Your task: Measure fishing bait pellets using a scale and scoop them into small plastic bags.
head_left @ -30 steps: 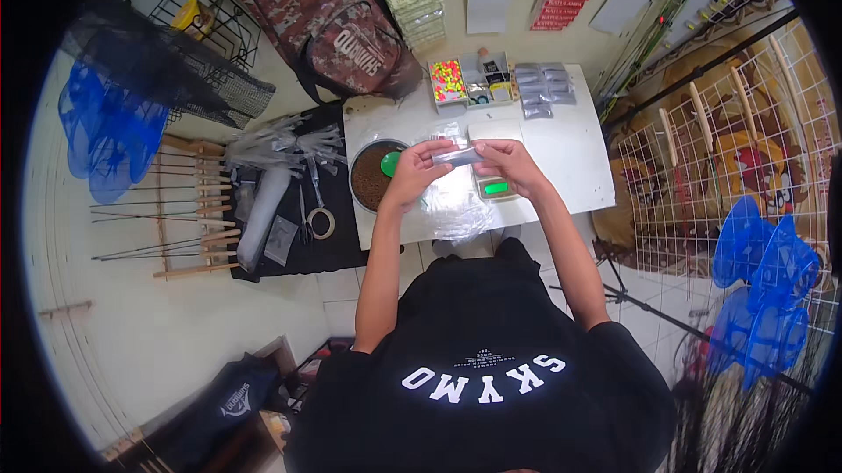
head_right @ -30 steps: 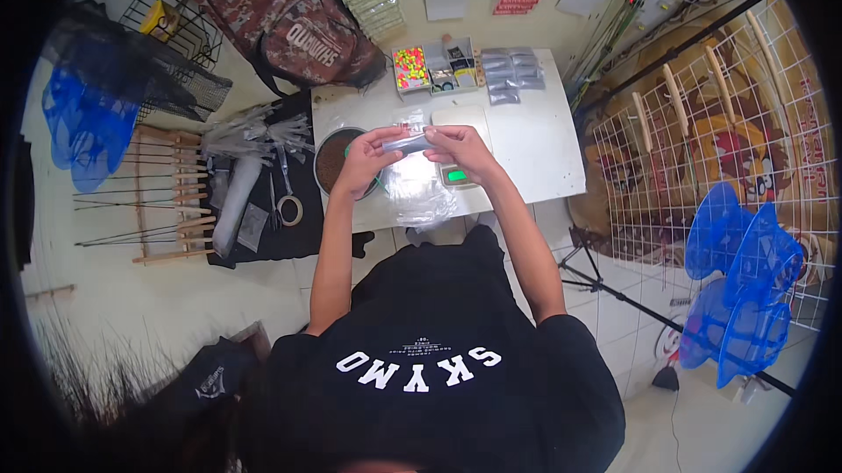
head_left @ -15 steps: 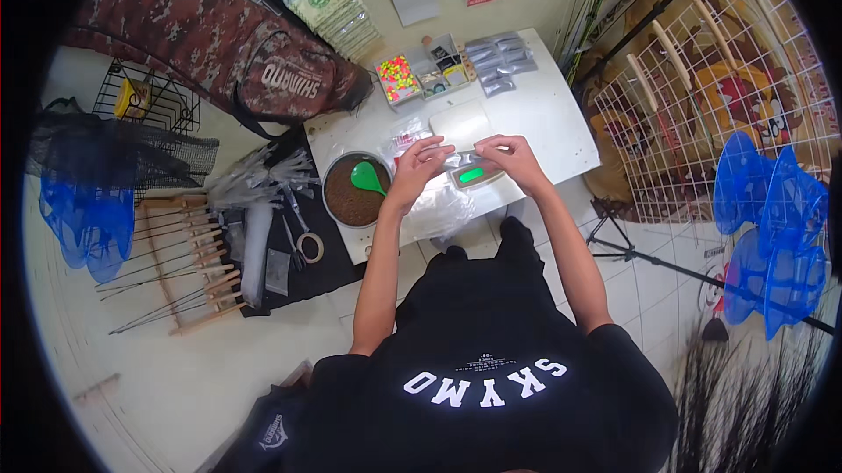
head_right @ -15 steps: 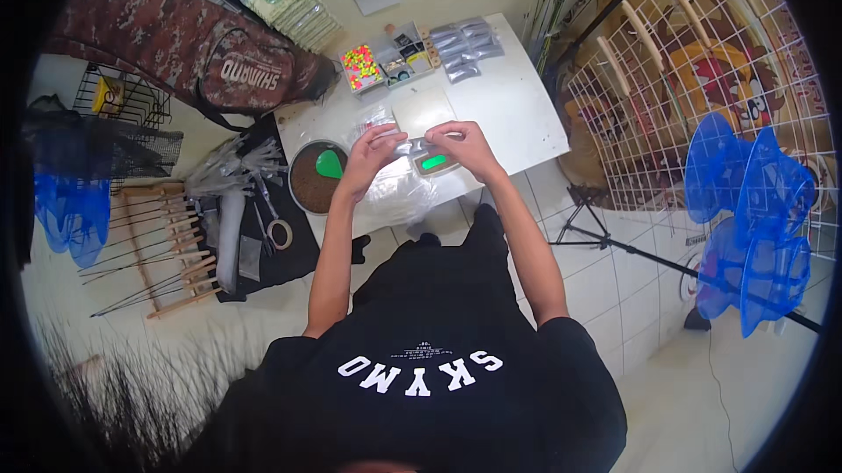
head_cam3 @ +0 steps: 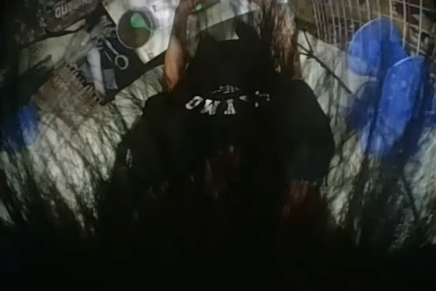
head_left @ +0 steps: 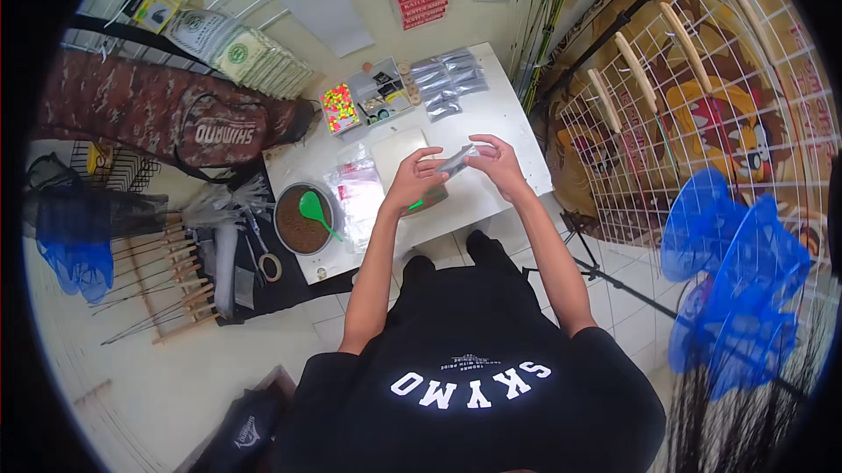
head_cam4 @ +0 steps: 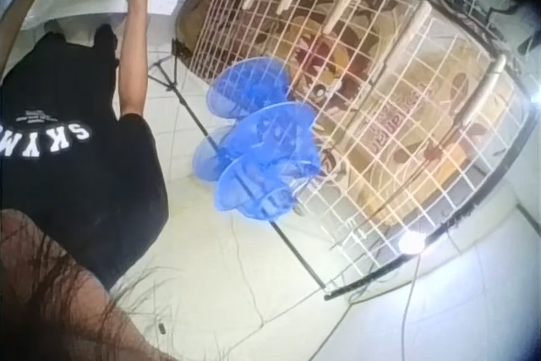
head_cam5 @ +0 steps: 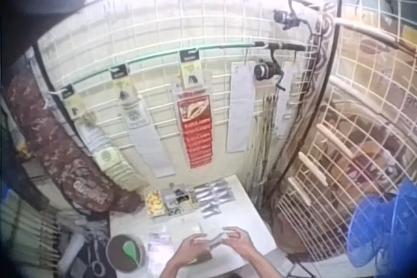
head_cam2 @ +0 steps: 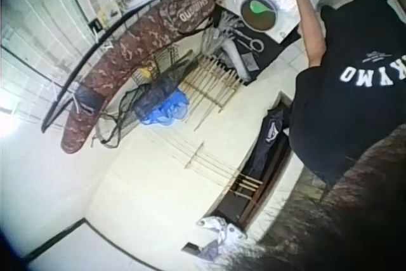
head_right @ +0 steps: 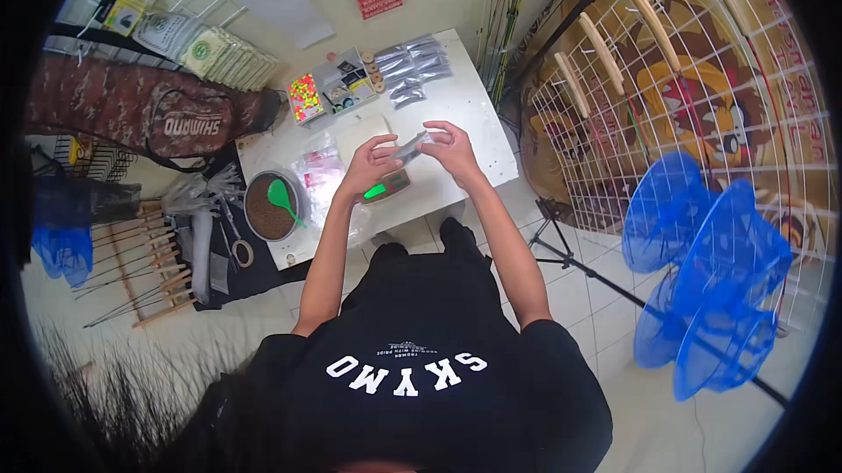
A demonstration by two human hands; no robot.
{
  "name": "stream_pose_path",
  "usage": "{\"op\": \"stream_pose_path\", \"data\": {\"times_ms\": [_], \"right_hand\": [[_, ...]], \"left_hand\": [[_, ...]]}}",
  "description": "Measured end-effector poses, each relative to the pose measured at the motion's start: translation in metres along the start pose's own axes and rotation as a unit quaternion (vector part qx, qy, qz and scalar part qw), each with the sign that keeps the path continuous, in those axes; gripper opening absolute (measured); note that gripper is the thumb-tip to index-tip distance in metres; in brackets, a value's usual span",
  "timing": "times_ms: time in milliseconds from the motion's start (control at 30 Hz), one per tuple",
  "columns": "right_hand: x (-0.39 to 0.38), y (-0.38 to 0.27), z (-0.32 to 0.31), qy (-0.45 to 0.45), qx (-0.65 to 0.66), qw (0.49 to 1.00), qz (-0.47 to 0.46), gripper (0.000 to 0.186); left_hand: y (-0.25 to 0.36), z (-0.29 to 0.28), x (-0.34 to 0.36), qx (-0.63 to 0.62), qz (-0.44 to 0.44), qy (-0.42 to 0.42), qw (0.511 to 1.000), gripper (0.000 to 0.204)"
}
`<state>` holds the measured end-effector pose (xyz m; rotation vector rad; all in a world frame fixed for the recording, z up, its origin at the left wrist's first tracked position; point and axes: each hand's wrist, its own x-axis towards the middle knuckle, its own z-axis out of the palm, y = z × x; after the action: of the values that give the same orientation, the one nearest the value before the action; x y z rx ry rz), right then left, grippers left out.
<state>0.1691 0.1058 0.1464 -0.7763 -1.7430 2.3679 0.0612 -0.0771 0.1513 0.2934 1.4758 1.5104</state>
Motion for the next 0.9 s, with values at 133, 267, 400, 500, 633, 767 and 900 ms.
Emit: {"op": "stream_pose_path", "data": {"times_ms": [133, 267, 400, 500, 633, 767, 900], "right_hand": [[0.021, 0.011, -0.027, -0.012, 0.013, 1.000, 0.007, 0.042], [0.045, 0.018, -0.049, -0.001, 0.041, 0.997, 0.059, 0.039], [0.074, 0.030, -0.069, 0.023, 0.049, 0.995, 0.081, 0.038], [0.103, 0.042, -0.077, 0.053, 0.034, 0.995, 0.077, 0.038], [0.145, 0.068, -0.094, 0.123, 0.005, 0.991, 0.060, 0.040], [0.183, 0.092, -0.111, 0.161, -0.022, 0.987, 0.021, 0.041], [0.207, 0.092, -0.111, 0.158, -0.168, 0.972, -0.053, 0.039]], "left_hand": [[-0.016, 0.014, 0.035, 0.005, 0.036, 0.017, 0.999, 0.053], [-0.028, 0.021, 0.065, -0.014, 0.009, 0.064, 0.998, 0.051], [-0.041, 0.029, 0.097, -0.017, 0.010, 0.103, 0.995, 0.048], [-0.067, 0.019, 0.127, -0.010, 0.031, 0.158, 0.987, 0.042], [-0.086, 0.011, 0.165, 0.061, 0.054, 0.169, 0.982, 0.034], [-0.075, 0.015, 0.181, 0.269, 0.120, 0.264, 0.919, 0.026], [-0.066, 0.003, 0.191, 0.421, 0.232, 0.297, 0.825, 0.025]]}}
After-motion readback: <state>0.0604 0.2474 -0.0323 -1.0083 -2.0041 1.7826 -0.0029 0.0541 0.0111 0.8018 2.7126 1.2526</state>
